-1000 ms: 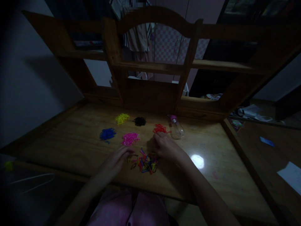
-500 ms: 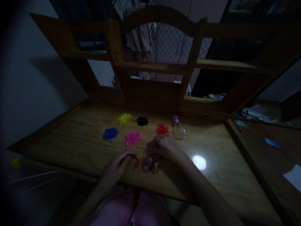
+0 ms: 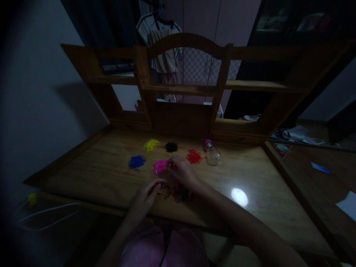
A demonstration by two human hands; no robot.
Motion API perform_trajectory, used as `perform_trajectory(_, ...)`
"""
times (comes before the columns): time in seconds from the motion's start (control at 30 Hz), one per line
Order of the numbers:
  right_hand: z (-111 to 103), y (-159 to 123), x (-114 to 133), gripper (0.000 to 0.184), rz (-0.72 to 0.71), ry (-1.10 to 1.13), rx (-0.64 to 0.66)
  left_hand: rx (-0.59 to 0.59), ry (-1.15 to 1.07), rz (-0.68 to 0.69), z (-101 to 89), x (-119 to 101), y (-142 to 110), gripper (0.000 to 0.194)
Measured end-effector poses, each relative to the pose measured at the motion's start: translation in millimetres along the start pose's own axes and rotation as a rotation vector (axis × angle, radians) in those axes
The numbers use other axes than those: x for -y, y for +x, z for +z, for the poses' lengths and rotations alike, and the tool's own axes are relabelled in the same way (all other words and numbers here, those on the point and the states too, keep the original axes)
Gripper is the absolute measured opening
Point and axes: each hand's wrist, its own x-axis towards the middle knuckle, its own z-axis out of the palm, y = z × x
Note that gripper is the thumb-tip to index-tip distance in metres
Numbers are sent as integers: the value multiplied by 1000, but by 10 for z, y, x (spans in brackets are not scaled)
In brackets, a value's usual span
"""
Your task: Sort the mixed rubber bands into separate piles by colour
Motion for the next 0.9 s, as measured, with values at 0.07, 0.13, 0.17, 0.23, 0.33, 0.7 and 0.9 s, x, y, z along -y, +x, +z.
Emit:
perform_trajectory(0.07, 6, 70, -14, 9, -8, 0, -9, 5, -49, 2, -12, 5, 0, 28)
perform_trajectory(0.13, -56, 89, -36, 13, -25, -3, -9, 8, -115, 13, -22, 19, -1, 28)
perform_trajectory(0.17, -110, 73, -53, 14, -39, -7, -4, 7, -141, 17, -25, 28, -2, 28)
perform_trajectory(0.23, -241, -9, -106, 13, -65, -28, -4, -8, -157, 26, -26, 51, -2, 27)
perform_trajectory(0.33, -430, -210, -232, 12, -94, -86, -2, -49, -70, 58, -15, 79, 3, 23)
perform_trajectory(0.7, -655, -445, -330, 18, -6, 53, 241, -71, 120, 113, 271, -151, 103, 19)
perform_trajectory(0.9, -583, -467, -402, 19, 35, 103, 280, -43, 288, 71, 354, -146, 215, 22)
